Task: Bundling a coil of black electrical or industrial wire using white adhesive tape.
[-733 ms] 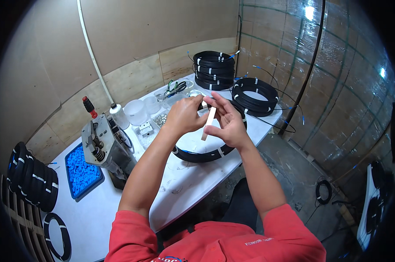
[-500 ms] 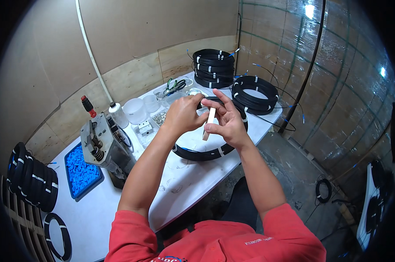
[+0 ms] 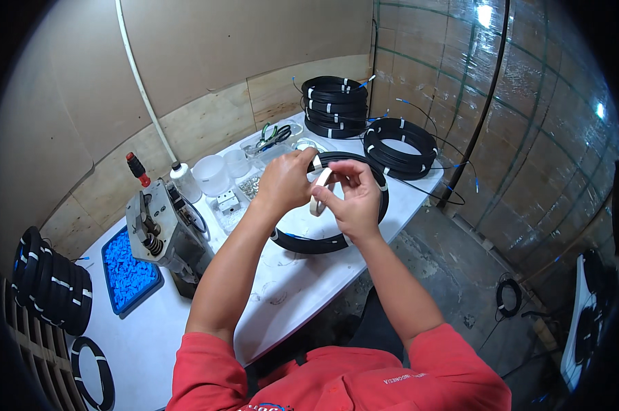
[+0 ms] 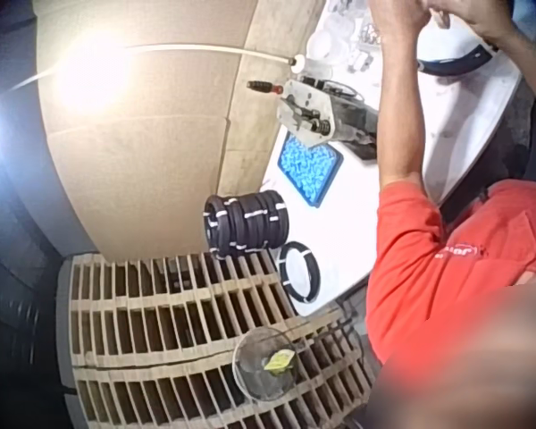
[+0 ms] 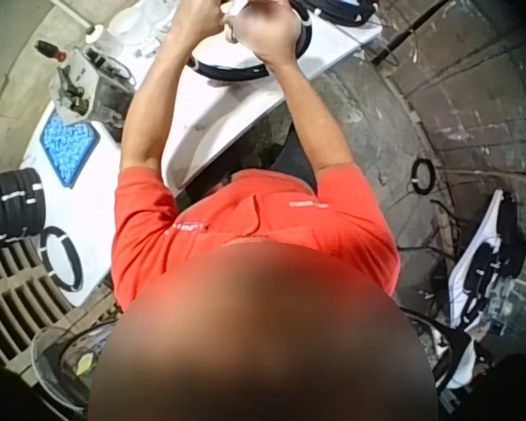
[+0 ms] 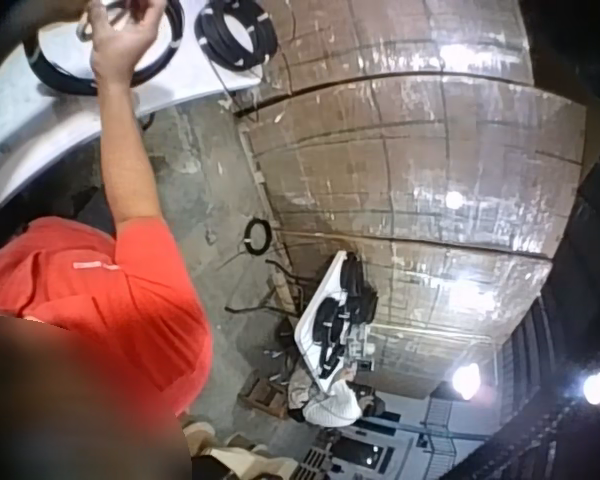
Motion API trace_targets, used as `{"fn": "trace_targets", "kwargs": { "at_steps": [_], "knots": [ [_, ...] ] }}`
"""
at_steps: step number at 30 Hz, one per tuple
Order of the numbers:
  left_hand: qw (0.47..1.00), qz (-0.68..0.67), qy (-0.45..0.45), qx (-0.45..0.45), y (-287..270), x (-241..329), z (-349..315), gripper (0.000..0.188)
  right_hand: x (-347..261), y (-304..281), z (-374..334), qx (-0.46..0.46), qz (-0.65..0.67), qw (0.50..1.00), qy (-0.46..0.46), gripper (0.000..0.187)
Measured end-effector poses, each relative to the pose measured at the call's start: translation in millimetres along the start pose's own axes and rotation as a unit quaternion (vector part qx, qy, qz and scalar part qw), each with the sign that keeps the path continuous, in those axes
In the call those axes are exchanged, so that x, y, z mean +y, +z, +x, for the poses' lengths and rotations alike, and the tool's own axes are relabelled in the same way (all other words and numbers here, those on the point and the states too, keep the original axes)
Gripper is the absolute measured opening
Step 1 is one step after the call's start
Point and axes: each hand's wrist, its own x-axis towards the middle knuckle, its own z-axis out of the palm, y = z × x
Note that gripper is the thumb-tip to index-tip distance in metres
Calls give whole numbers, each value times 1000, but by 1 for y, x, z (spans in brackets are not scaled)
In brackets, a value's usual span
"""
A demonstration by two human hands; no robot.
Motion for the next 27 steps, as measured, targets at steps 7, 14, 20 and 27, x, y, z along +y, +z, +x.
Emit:
{"fn": "trace_targets", "kwargs": {
  "at_steps": [7,14,20,27],
  "knots": [
    [999,15,-30,-4,3,1,3,38,-4,0,-14,50,-283,957,39,29],
    [998,-29,-21,-53,-10,6,6,44,-4,-27,-19,16,-199,976,88,14],
    [990,-65,-66,-105,-18,-1,7,42,-61,-51,-14,-90,-65,992,55,14],
    [996,-72,-40,-29,-27,-3,-21,47,-57,-57,86,-144,-293,943,-65,20]
  ]
}}
